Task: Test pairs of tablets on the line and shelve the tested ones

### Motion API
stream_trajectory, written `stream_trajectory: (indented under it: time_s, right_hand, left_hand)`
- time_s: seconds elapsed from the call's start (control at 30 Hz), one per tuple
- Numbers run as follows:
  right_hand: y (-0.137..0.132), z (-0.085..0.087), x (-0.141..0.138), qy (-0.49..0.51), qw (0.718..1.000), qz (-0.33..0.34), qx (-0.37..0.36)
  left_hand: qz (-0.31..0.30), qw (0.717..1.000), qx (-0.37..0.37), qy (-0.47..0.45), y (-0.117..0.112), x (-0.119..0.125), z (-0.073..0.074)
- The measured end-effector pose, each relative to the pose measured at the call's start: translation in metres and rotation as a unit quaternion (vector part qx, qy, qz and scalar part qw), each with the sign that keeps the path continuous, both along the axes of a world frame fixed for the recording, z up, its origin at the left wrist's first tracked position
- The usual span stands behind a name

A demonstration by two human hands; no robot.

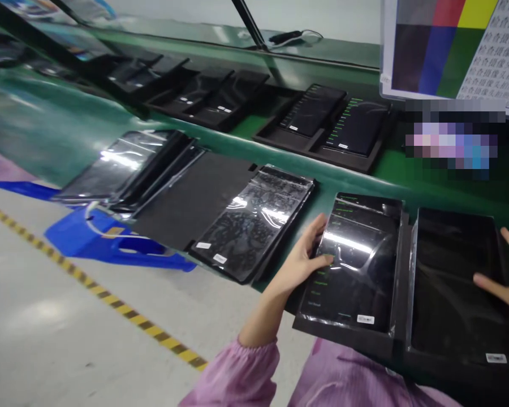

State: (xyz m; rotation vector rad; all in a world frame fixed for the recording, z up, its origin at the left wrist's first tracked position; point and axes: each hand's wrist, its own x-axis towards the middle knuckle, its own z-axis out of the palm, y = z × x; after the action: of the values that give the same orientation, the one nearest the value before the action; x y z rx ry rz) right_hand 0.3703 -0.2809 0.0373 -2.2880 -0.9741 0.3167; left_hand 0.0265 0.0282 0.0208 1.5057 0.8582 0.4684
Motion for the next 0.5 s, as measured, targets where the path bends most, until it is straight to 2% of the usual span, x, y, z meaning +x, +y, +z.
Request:
stream_trajectory:
  time_s: [0.07, 0.13, 0.23, 0.5]
  right_hand:
    - [0.017, 0.002, 0.008, 0.003, 0.998, -0.028, 0.055]
    - [0.027, 0.005, 0.013, 0.016, 0.996, -0.034, 0.084]
    - [0.034, 0.006, 0.014, 0.03, 0.995, -0.046, 0.082]
    - [0.024, 0.001, 0.006, 0.12, 0.969, -0.202, 0.075]
  left_hand:
    - [0.077, 0.997, -0.004, -0.01, 0.002, 0.011, -0.001]
    - [0.115, 0.993, -0.014, -0.03, 0.004, 0.019, -0.001]
    - [0.124, 0.989, -0.05, -0.063, 0.007, 0.023, -0.001]
    - [0.133, 0.982, -0.076, -0.112, 0.003, 0.029, -0.007]
